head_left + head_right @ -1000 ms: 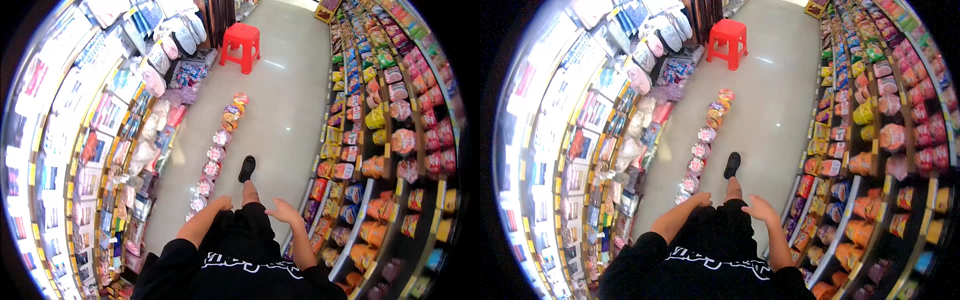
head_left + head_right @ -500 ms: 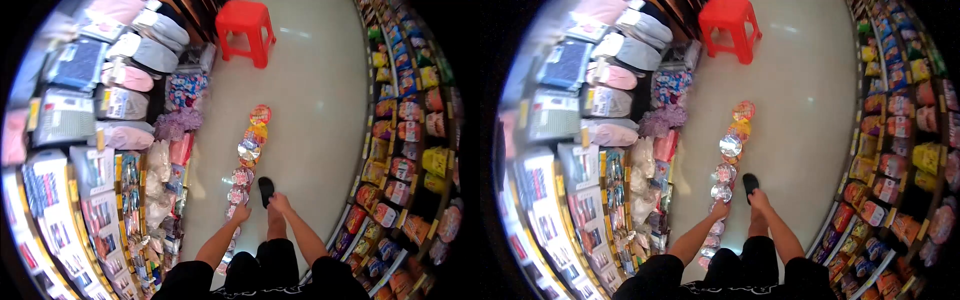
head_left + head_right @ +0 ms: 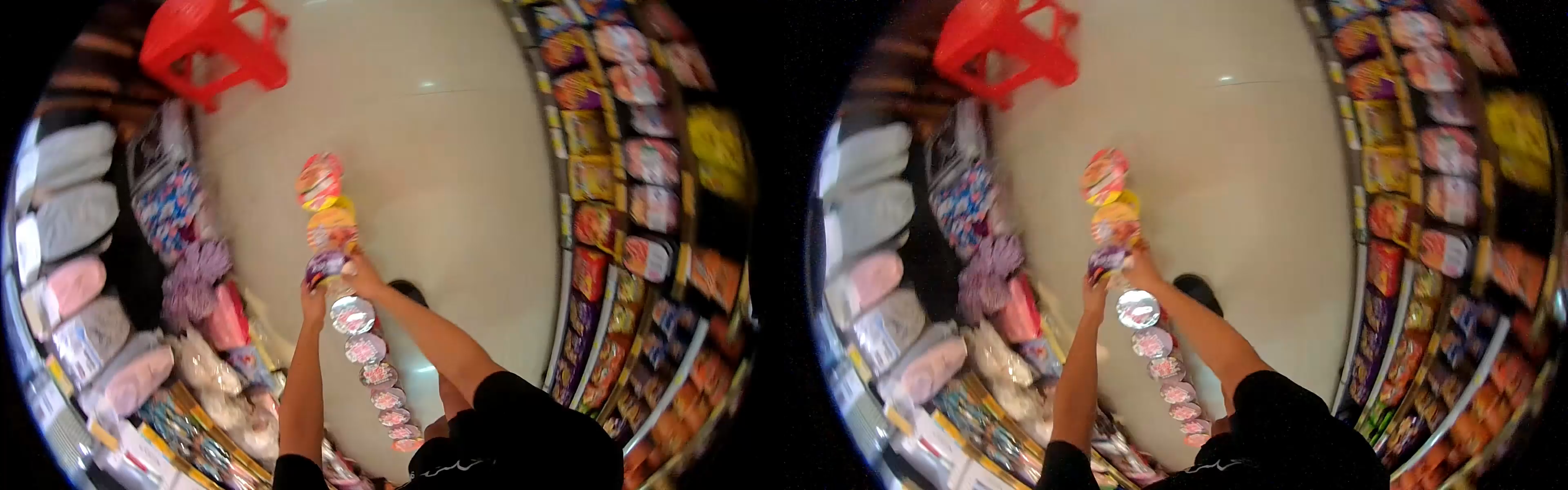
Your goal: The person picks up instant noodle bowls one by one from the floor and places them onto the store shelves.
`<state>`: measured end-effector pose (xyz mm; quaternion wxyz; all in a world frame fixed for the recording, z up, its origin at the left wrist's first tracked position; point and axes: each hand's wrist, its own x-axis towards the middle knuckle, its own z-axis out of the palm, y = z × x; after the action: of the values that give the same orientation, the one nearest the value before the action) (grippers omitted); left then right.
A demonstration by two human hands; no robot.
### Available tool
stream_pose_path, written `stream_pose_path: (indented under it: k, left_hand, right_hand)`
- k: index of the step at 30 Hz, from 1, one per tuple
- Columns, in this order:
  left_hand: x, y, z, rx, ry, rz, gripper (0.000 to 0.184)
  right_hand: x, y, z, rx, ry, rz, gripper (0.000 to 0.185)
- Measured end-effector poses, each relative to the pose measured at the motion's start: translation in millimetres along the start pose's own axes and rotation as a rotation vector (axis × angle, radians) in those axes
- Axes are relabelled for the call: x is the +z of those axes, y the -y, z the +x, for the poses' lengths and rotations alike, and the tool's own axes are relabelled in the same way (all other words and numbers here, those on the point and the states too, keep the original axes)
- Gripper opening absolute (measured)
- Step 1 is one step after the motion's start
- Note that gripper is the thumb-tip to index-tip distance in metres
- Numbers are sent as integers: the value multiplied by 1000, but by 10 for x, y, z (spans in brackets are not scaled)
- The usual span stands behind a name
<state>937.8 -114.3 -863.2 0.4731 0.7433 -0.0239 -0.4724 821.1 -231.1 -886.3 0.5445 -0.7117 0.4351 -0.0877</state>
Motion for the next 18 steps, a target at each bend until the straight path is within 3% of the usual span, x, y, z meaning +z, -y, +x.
stream_pose_path:
  k: [2,4,5,6,9,11,15,18]
  left_hand:
    - [-41,239,-161,155,-55,188,33]
    - [118,-55,-625,-81,-57,202,30]
    - [-1,274,-683,-58,-66,400,33]
    - [135,10,-1096,-68,-42,259,35]
    - [143,277,-1764,-116,60,97,38]
    - [287,124,-2374,-200,152,105,37]
    - [391,164,-3457,-137,324,99,31]
    - [489,216,-4221,-102,433,63,29]
  right_hand:
    - [-216,156,-188,75,42,58,56]
    - [-546,430,-447,229,132,115,51]
    - [-726,568,-661,245,157,94,48]
    - [-902,698,-877,261,183,73,45]
    - [-1244,775,-1528,265,280,10,43]
    - [-1545,921,-2111,336,232,-1,42]
    - [-1786,733,-3226,309,124,-90,39]
    - [-2249,976,-4264,398,34,51,30]
